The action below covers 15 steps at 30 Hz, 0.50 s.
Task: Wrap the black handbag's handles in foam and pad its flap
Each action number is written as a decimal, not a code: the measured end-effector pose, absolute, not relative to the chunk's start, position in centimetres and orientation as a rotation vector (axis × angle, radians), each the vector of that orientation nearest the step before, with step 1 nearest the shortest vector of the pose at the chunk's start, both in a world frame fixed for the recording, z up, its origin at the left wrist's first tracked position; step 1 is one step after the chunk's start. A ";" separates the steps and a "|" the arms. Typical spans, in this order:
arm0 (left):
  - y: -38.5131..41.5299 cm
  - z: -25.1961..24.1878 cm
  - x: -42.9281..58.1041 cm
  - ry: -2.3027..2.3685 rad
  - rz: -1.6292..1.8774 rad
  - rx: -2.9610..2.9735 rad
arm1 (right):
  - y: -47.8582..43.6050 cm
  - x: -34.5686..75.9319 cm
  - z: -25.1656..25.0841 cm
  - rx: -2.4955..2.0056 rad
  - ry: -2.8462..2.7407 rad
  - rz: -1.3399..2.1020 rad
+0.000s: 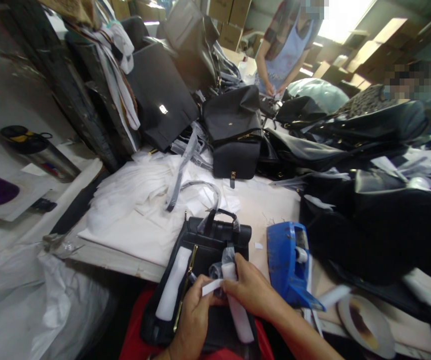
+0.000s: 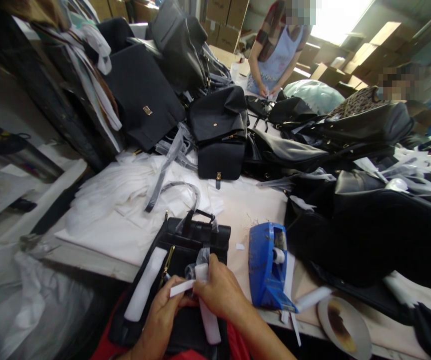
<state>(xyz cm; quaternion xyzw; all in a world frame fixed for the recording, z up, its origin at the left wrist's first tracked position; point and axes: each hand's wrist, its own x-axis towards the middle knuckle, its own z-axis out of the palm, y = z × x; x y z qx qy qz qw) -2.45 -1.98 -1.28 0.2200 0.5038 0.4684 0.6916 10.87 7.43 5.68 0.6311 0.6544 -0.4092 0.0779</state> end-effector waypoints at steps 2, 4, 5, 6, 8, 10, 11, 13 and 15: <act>-1.9 -1.3 -2.5 1.123 1.056 0.514 | 7.3 10.8 5.5 1.904 1.963 -1.210; -1.9 -1.3 -2.4 1.121 1.058 0.540 | 7.2 10.7 5.4 1.908 1.968 -1.193; -1.8 -1.2 -2.4 1.122 1.058 0.560 | 7.1 10.7 5.3 1.908 1.968 -1.188; -1.8 -1.1 -2.4 1.127 1.054 0.587 | 7.1 10.7 5.3 1.908 1.966 -1.183; -1.8 -0.9 -2.3 1.172 1.037 0.658 | 7.1 10.5 5.4 1.910 1.956 -1.170; -1.9 -0.7 -2.3 1.246 1.020 0.733 | 7.2 10.3 5.6 1.917 1.946 -1.151; -2.0 -0.6 -2.2 1.283 1.014 0.768 | 7.2 10.2 5.7 1.921 1.942 -1.143; -2.1 -0.4 -2.1 1.327 1.003 0.847 | 7.2 10.1 5.8 1.927 1.940 -1.141; -2.1 -0.3 -2.2 1.337 0.983 0.942 | 7.1 10.1 5.8 1.930 1.943 -1.152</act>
